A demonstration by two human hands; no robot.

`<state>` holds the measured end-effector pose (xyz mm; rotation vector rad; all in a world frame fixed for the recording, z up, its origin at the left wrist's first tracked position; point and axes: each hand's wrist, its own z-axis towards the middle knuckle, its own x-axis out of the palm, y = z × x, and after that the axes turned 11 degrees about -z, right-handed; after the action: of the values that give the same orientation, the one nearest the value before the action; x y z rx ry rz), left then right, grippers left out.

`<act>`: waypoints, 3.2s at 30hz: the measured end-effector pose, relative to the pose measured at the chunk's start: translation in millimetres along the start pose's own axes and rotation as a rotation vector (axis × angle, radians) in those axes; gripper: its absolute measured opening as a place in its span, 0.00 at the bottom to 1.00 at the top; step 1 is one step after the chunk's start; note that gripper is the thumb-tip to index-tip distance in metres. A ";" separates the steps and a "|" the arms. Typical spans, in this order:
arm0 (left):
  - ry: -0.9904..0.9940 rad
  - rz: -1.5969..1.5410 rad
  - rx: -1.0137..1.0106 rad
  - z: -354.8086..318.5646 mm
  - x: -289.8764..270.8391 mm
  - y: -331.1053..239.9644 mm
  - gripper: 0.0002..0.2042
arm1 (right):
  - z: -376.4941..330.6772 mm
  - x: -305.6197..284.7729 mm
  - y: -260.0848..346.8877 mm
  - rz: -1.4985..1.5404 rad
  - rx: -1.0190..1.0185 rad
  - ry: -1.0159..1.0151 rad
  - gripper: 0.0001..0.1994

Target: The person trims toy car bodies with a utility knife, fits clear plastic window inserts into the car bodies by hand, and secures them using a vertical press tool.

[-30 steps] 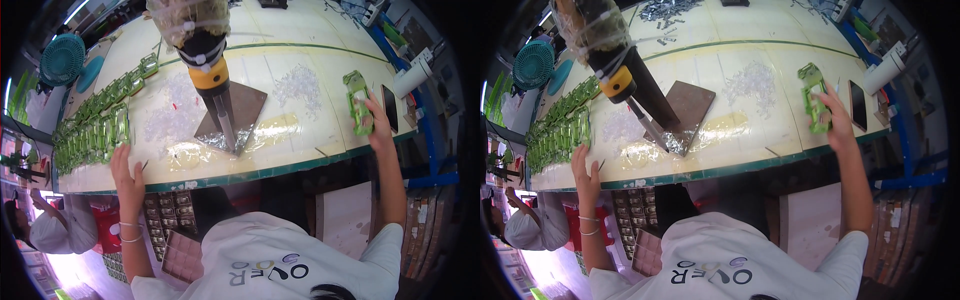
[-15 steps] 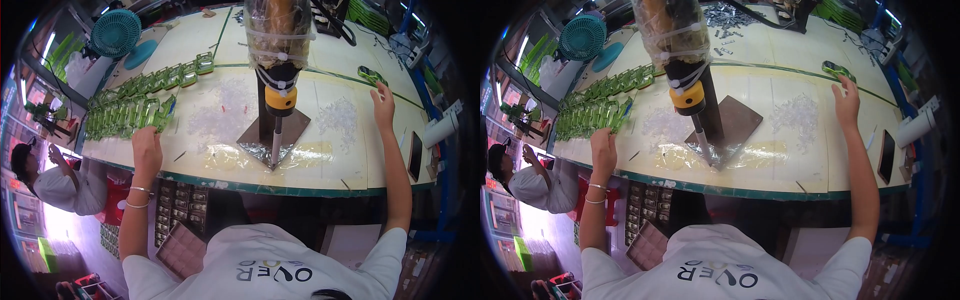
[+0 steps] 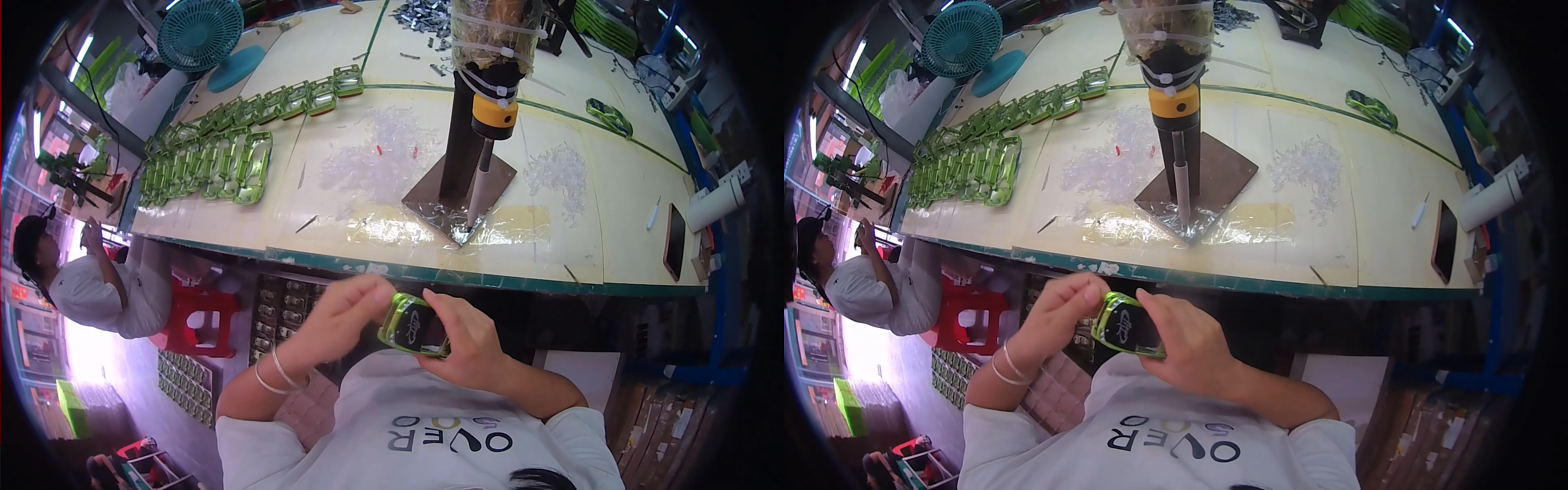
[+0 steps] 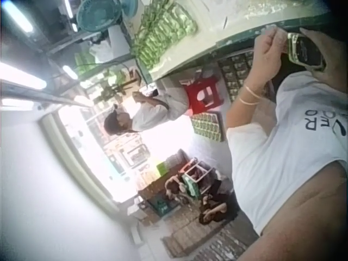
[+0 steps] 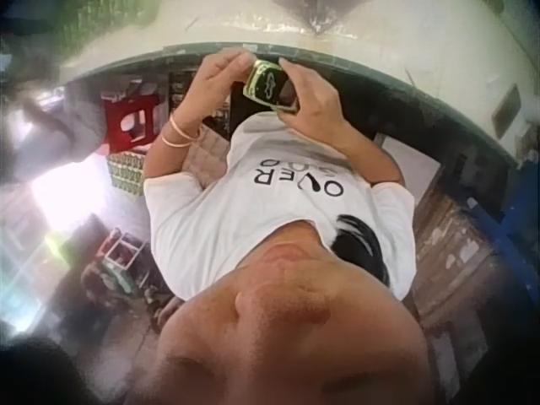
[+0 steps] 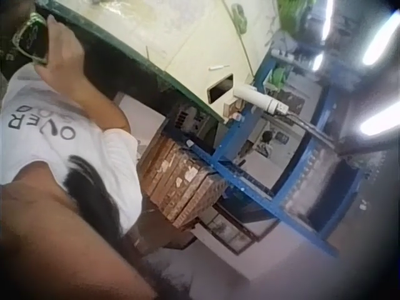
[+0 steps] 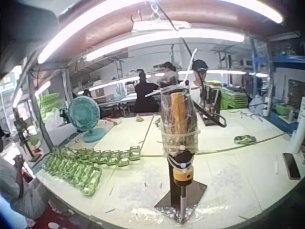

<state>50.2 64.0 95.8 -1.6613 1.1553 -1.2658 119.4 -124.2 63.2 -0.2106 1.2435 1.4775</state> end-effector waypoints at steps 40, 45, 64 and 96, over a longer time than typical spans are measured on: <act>-0.486 0.934 0.830 24.7 -51.5 7.4 0.05 | -60.5 -4.9 -6.4 0.456 0.656 0.038 0.40; -0.392 0.195 0.609 6.7 -9.2 28.7 0.05 | -50.8 -16.1 -7.7 0.340 0.607 0.040 0.39; 0.044 0.261 0.491 -1.6 61.6 24.6 0.11 | -52.6 -24.8 -10.8 0.175 0.406 -0.128 0.38; 0.169 0.961 0.953 13.5 60.8 35.8 0.14 | -51.3 -30.5 -13.6 0.119 0.370 -0.111 0.36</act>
<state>62.1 -4.6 78.1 -0.2224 0.9780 -1.0204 116.1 -184.7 55.4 0.1934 1.4307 1.3106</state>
